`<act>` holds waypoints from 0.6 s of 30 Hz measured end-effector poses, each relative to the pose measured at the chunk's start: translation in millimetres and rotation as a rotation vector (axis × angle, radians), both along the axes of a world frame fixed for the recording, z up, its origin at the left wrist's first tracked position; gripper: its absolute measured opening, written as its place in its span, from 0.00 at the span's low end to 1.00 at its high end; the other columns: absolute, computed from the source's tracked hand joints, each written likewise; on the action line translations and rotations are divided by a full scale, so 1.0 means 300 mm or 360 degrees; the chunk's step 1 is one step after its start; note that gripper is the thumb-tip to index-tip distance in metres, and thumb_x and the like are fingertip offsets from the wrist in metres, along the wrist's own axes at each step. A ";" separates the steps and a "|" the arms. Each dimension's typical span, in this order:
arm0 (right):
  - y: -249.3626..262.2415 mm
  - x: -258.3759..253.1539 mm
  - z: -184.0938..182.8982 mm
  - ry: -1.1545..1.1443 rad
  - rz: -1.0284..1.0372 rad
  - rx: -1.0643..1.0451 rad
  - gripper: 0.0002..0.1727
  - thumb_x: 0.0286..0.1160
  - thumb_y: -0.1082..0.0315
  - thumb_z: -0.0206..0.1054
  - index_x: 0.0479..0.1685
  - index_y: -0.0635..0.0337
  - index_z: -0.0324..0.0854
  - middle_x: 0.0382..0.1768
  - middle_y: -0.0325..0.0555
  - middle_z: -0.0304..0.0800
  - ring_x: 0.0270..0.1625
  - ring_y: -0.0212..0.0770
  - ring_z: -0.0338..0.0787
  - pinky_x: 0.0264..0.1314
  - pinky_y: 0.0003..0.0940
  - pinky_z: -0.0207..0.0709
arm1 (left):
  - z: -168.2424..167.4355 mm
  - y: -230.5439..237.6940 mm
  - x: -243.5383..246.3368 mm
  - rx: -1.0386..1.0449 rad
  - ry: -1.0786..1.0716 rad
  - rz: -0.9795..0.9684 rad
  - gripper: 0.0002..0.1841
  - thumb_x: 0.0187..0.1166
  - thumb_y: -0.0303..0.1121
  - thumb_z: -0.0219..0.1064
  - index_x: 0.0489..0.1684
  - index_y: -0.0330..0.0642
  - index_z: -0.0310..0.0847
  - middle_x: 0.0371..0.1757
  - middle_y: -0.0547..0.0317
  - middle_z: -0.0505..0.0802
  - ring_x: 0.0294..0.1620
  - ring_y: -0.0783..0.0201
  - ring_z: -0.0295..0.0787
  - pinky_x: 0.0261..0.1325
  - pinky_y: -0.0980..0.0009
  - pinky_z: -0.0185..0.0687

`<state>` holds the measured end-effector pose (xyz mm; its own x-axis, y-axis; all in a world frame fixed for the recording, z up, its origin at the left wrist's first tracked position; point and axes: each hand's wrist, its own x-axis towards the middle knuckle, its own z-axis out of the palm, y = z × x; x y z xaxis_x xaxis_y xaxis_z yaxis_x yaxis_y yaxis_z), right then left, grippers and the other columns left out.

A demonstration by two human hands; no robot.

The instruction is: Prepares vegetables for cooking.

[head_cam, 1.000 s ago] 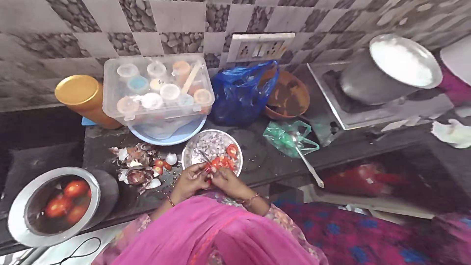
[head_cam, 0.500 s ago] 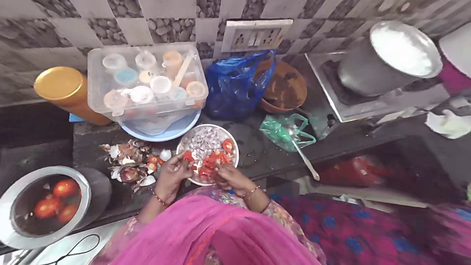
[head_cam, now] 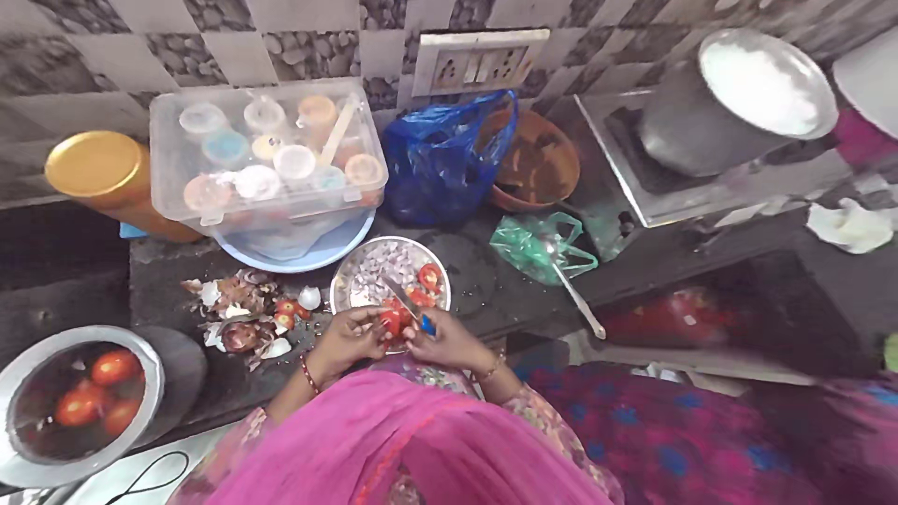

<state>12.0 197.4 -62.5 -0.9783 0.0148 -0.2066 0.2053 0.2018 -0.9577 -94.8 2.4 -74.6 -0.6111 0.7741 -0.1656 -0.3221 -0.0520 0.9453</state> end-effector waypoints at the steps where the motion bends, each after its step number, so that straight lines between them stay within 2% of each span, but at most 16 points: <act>1: -0.005 -0.003 -0.002 0.0090 0.0006 0.0138 0.18 0.75 0.56 0.69 0.39 0.67 0.80 0.27 0.35 0.77 0.30 0.22 0.76 0.36 0.22 0.73 | 0.007 0.008 -0.001 0.0000 -0.0005 -0.0059 0.19 0.60 0.16 0.70 0.53 0.35 0.85 0.41 0.72 0.94 0.40 0.78 0.91 0.48 0.79 0.88; 4: -0.012 -0.013 0.004 0.0193 0.0012 0.0356 0.24 0.74 0.52 0.70 0.45 0.72 0.82 0.29 0.43 0.82 0.32 0.29 0.79 0.38 0.28 0.75 | 0.028 0.022 -0.007 0.0018 0.0020 -0.0213 0.17 0.64 0.18 0.69 0.52 0.39 0.85 0.41 0.76 0.93 0.38 0.81 0.89 0.45 0.81 0.87; 6: -0.020 -0.014 0.001 0.0263 -0.0004 0.0396 0.26 0.74 0.52 0.71 0.49 0.73 0.82 0.31 0.49 0.86 0.34 0.35 0.84 0.40 0.34 0.80 | 0.041 0.016 -0.005 -0.0014 0.0059 -0.0220 0.18 0.62 0.18 0.70 0.52 0.38 0.85 0.41 0.75 0.94 0.39 0.81 0.89 0.45 0.81 0.87; 9: -0.024 -0.008 0.036 0.0274 -0.0029 0.0395 0.25 0.73 0.60 0.74 0.58 0.75 0.82 0.43 0.60 0.92 0.45 0.47 0.93 0.54 0.46 0.85 | 0.032 0.023 -0.012 -0.0126 0.0280 -0.0206 0.17 0.65 0.23 0.71 0.54 0.33 0.85 0.43 0.71 0.93 0.43 0.82 0.89 0.52 0.81 0.87; 10: -0.024 -0.008 0.034 0.0291 -0.0037 0.0423 0.25 0.72 0.60 0.75 0.58 0.75 0.83 0.43 0.62 0.92 0.46 0.50 0.93 0.55 0.49 0.85 | 0.011 0.028 -0.016 -0.0085 0.0269 -0.0203 0.18 0.65 0.28 0.73 0.54 0.36 0.85 0.44 0.71 0.95 0.43 0.81 0.90 0.51 0.79 0.88; 12: -0.021 -0.012 0.026 0.0279 -0.0008 0.0488 0.26 0.73 0.58 0.75 0.58 0.75 0.82 0.43 0.64 0.92 0.46 0.55 0.93 0.55 0.55 0.85 | -0.013 0.029 -0.025 0.0012 0.0135 -0.0249 0.18 0.66 0.29 0.75 0.56 0.44 0.84 0.45 0.73 0.96 0.43 0.78 0.92 0.48 0.77 0.90; 15: -0.016 -0.023 0.017 0.0308 0.0031 0.0518 0.28 0.72 0.56 0.74 0.54 0.77 0.81 0.39 0.66 0.89 0.43 0.58 0.92 0.51 0.57 0.83 | -0.002 0.034 -0.023 0.0118 -0.0129 -0.0290 0.18 0.71 0.19 0.64 0.57 0.47 0.83 0.44 0.70 0.97 0.43 0.75 0.94 0.47 0.75 0.90; 18: -0.010 -0.024 0.011 0.0295 0.0028 0.0542 0.26 0.75 0.56 0.72 0.54 0.77 0.81 0.37 0.66 0.89 0.41 0.59 0.92 0.49 0.57 0.83 | -0.030 0.041 -0.026 0.0269 -0.0232 -0.0328 0.15 0.75 0.25 0.69 0.57 0.52 0.87 0.48 0.66 0.97 0.46 0.73 0.94 0.50 0.74 0.90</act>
